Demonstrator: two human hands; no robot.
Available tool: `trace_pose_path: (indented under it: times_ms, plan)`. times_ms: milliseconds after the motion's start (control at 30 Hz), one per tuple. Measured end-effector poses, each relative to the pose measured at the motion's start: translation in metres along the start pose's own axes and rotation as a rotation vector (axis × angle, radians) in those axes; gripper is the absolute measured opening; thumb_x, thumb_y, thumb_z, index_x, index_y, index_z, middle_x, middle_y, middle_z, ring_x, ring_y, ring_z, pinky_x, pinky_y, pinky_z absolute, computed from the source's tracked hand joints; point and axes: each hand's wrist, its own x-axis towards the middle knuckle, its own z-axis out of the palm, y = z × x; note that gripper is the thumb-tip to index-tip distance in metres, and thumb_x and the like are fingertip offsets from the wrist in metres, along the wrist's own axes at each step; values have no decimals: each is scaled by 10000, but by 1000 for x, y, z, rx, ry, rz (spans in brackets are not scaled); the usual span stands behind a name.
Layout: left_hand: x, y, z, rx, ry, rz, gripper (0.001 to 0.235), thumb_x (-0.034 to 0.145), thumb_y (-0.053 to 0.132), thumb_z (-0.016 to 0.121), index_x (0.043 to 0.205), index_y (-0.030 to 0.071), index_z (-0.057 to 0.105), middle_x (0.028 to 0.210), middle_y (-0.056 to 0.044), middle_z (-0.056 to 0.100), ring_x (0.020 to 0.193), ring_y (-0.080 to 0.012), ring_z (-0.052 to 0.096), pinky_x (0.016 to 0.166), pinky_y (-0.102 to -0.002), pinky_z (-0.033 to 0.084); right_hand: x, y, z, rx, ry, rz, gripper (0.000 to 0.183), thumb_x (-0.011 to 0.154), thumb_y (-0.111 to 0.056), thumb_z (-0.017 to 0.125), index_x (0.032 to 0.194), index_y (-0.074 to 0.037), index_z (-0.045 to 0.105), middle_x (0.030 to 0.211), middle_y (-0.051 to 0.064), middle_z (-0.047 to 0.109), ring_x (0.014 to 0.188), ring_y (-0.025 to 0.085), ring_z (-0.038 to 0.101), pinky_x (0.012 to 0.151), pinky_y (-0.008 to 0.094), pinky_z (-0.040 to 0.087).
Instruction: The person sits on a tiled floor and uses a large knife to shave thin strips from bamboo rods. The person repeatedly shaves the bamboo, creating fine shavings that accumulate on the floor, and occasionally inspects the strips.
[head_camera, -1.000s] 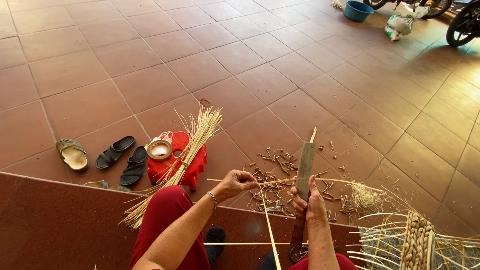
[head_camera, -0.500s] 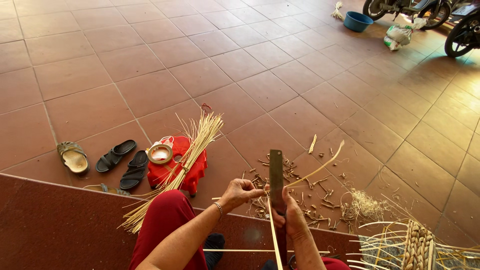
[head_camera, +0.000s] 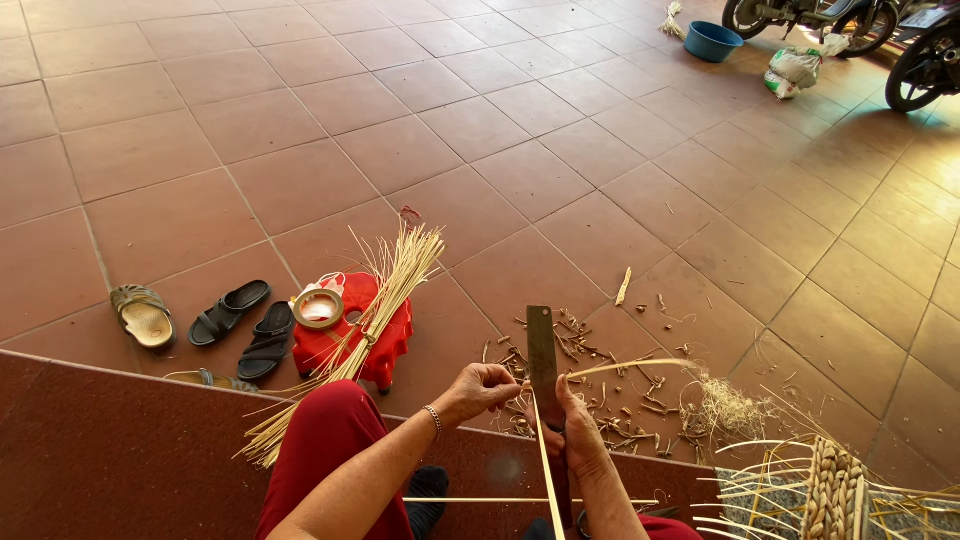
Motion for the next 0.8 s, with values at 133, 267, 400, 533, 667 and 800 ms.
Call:
trace_pose_path:
  times_ms: [133,267,400,533,667,800]
  plan:
    - [5,-9,-8,82,28,4,195,907,274,765,957,86,765,781,20,719,696,-41,629,642,-216,538,5,0,-8,42,38,-1,672,939,-631,470,1216,-37,621,617,73,631,310,42,345,280,223,290]
    - [6,-15,-8,193,57,-45,194,926,276,782,966,86,777,785,-1,688,687,-74,573,634,-260,502,13,8,-21,57,78,34,648,962,-620,467,1170,-22,602,666,70,649,327,62,360,298,229,290]
    - [5,-16,-8,193,81,-110,195,913,265,800,930,72,780,804,-13,722,708,-75,614,663,-262,531,25,18,-34,27,115,39,630,985,-624,452,1151,-26,562,692,88,668,332,61,364,295,228,284]
    - [3,-20,-11,211,69,-144,198,885,278,801,945,90,788,805,-3,731,724,-85,628,701,-270,545,32,28,-46,16,121,71,620,974,-618,425,1193,-54,563,691,80,668,332,58,364,296,227,293]
    - [4,-25,-17,221,44,-161,226,881,306,794,979,103,796,801,21,720,731,-84,605,719,-274,530,41,36,-59,9,139,70,640,992,-625,408,1193,-38,564,681,78,653,340,47,360,296,227,290]
    - [5,-35,-23,299,77,-220,215,885,305,805,995,119,808,757,43,675,698,-63,561,684,-261,490,47,42,-68,30,189,95,636,1008,-611,394,1209,-31,563,679,75,646,346,47,355,302,227,291]
